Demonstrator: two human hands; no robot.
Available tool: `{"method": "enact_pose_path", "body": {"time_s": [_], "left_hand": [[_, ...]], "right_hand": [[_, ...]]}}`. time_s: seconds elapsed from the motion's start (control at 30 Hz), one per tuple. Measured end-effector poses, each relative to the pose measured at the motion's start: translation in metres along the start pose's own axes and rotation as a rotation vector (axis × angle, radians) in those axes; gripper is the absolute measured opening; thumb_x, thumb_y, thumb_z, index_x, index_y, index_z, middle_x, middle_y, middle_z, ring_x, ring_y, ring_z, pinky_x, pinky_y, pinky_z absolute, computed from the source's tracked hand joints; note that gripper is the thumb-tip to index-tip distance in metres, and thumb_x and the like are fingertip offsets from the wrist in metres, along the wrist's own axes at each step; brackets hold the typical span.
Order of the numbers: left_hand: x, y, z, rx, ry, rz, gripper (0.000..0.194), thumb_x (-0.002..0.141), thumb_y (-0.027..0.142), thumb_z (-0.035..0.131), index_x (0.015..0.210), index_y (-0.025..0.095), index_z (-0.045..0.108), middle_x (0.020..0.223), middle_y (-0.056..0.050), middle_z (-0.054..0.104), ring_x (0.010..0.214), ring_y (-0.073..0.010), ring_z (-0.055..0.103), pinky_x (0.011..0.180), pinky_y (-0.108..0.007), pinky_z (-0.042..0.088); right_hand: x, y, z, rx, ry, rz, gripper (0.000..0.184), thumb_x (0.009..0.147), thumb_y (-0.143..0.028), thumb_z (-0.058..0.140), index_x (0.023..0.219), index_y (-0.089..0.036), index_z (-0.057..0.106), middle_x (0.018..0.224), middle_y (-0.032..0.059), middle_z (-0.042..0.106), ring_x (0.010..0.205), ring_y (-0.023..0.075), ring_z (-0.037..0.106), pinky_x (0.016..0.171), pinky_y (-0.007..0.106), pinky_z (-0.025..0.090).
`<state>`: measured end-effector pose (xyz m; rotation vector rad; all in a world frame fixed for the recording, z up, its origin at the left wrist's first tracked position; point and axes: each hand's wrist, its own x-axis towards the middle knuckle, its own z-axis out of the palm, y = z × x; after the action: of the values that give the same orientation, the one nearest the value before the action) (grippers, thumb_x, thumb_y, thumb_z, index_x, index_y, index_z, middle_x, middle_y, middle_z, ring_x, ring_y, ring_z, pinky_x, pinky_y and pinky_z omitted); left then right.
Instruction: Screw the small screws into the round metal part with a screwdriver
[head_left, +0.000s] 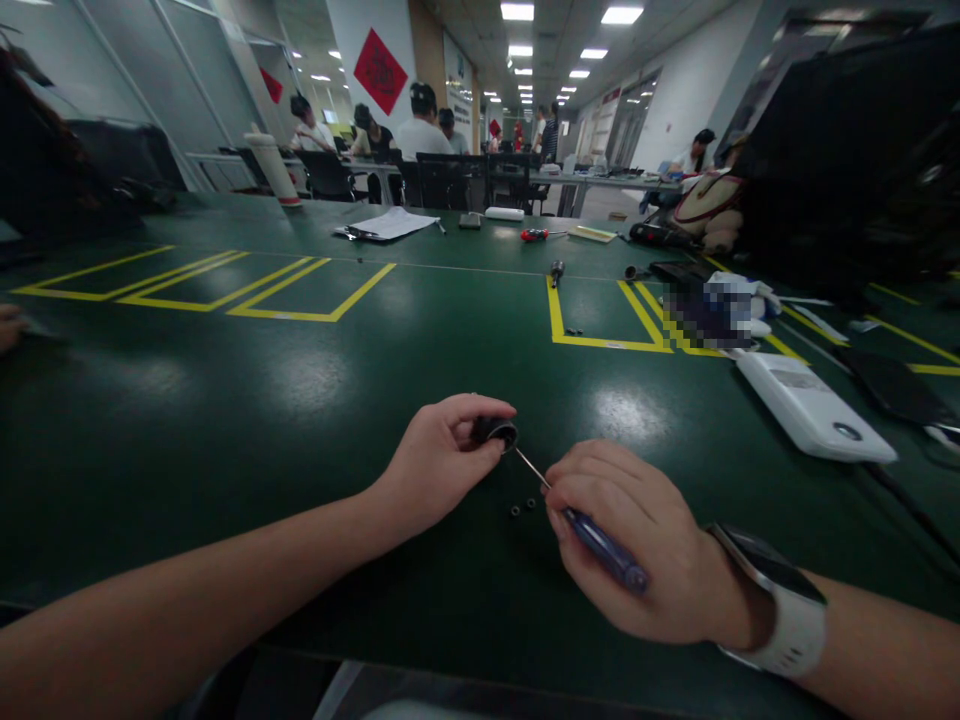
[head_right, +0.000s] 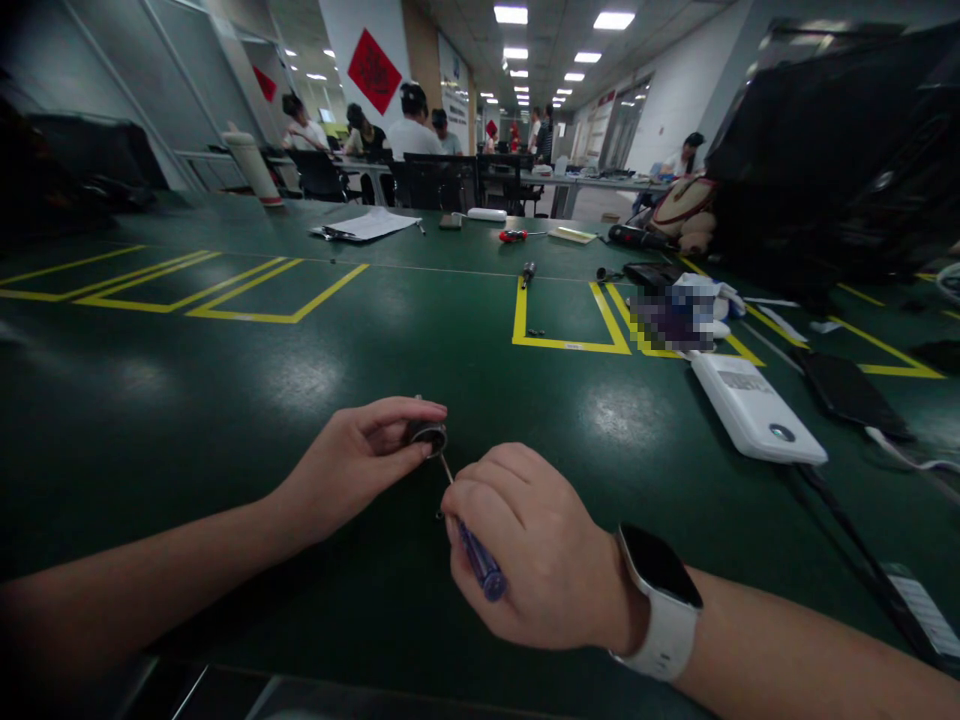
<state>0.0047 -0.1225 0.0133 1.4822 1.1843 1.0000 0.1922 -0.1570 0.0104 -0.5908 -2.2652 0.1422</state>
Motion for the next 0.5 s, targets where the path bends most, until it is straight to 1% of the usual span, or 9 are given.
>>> {"method": "enact_pose_path", "body": {"time_s": [0.13,0.27,0.37,0.5], "left_hand": [[0.0002,-0.0002,0.0001,-0.033,0.000,-0.001,0.029,0.065,0.014,0.066,0.093,0.015,0.064,0.095,-0.005,0.069,0.092,-0.0190,0.065,0.088,-0.034,0.050],[0.0004,-0.0004,-0.0001,-0.046,0.006,-0.040,0.032,0.066,0.014,0.066,0.098,0.014,0.063,0.090,-0.004,0.071,0.087,-0.0184,0.066,0.085,-0.033,0.051],[0.0007,-0.0008,-0.0007,-0.052,-0.010,-0.062,0.035,0.067,0.014,0.066,0.102,0.013,0.061,0.090,-0.005,0.071,0.086,-0.0177,0.067,0.083,-0.030,0.052],[0.0007,0.0006,-0.0002,-0.062,-0.021,-0.086,0.034,0.068,0.014,0.066,0.102,0.013,0.061,0.089,-0.005,0.071,0.085,-0.0177,0.067,0.080,-0.029,0.053]], "right_hand": [[0.0004,-0.0008,0.0002,-0.016,0.020,-0.013,0.017,0.076,-0.005,0.049,0.091,-0.013,0.053,0.081,0.0088,0.063,0.077,0.0194,0.057,0.070,0.036,0.050],[-0.0005,0.0007,0.0000,-0.034,0.018,-0.023,0.017,0.076,-0.005,0.050,0.091,-0.012,0.053,0.082,0.0091,0.063,0.078,0.0196,0.057,0.071,0.036,0.051],[-0.0012,0.0021,0.0005,-0.045,0.021,-0.035,0.018,0.076,-0.005,0.051,0.092,-0.012,0.053,0.083,0.0093,0.064,0.079,0.0195,0.058,0.072,0.037,0.051],[-0.0002,0.0028,0.0008,-0.039,0.024,-0.055,0.017,0.077,-0.005,0.049,0.092,-0.012,0.053,0.083,0.0094,0.064,0.079,0.0188,0.057,0.071,0.036,0.051]]}}
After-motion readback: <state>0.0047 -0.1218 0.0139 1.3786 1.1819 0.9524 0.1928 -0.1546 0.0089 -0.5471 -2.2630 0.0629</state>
